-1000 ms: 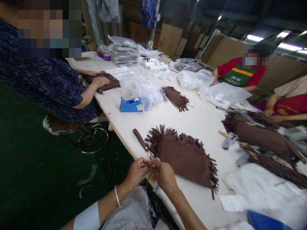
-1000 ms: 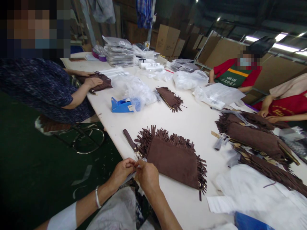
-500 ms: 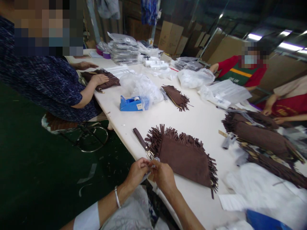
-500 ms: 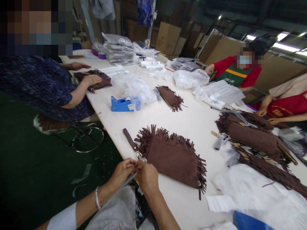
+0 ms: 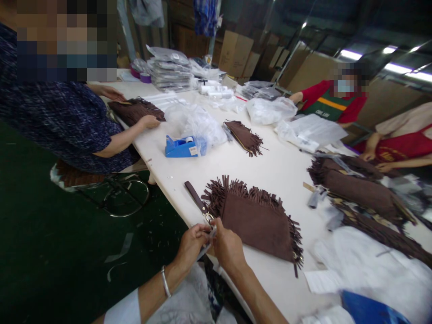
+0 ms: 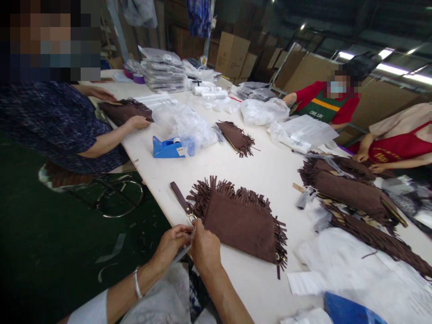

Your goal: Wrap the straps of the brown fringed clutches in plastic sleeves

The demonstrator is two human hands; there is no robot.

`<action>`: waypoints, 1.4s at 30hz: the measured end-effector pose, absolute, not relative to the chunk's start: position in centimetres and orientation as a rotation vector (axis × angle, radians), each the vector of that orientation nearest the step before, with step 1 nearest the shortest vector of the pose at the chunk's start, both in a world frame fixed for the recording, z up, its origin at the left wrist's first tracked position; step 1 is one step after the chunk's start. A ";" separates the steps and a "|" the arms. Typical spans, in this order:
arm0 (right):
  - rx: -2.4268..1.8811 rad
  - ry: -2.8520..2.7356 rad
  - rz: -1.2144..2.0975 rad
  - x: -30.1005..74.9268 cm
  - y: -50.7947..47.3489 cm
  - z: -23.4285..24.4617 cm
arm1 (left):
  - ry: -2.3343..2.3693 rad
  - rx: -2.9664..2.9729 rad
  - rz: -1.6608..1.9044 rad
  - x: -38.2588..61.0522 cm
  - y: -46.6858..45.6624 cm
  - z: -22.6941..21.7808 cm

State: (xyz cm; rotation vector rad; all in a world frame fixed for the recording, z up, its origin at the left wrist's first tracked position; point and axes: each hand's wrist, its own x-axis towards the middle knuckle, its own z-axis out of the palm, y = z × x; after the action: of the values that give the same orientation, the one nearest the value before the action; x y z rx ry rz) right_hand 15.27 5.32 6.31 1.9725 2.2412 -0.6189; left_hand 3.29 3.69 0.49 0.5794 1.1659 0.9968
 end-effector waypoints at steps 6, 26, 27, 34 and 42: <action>2.069 2.227 -0.720 15.7 5.0 5.9 | 1.205 0.472 1.005 3.6 3.6 1.2; 1.940 2.425 -0.989 18.0 4.6 5.7 | 1.157 0.503 0.997 3.5 4.0 1.2; 1.921 2.416 -0.943 17.9 4.6 5.7 | 1.156 0.508 0.999 3.5 4.0 1.1; 1.663 2.582 -0.710 17.9 4.8 5.6 | 1.199 0.497 0.990 3.5 4.0 0.6; 1.221 2.659 -0.472 18.2 5.7 6.6 | 1.196 0.450 0.946 3.6 4.2 1.5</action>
State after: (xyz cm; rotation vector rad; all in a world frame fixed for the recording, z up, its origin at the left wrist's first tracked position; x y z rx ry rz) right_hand 18.19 5.70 6.62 1.2215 2.6594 -0.4724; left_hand 3.61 4.16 1.47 0.4503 1.1957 0.9459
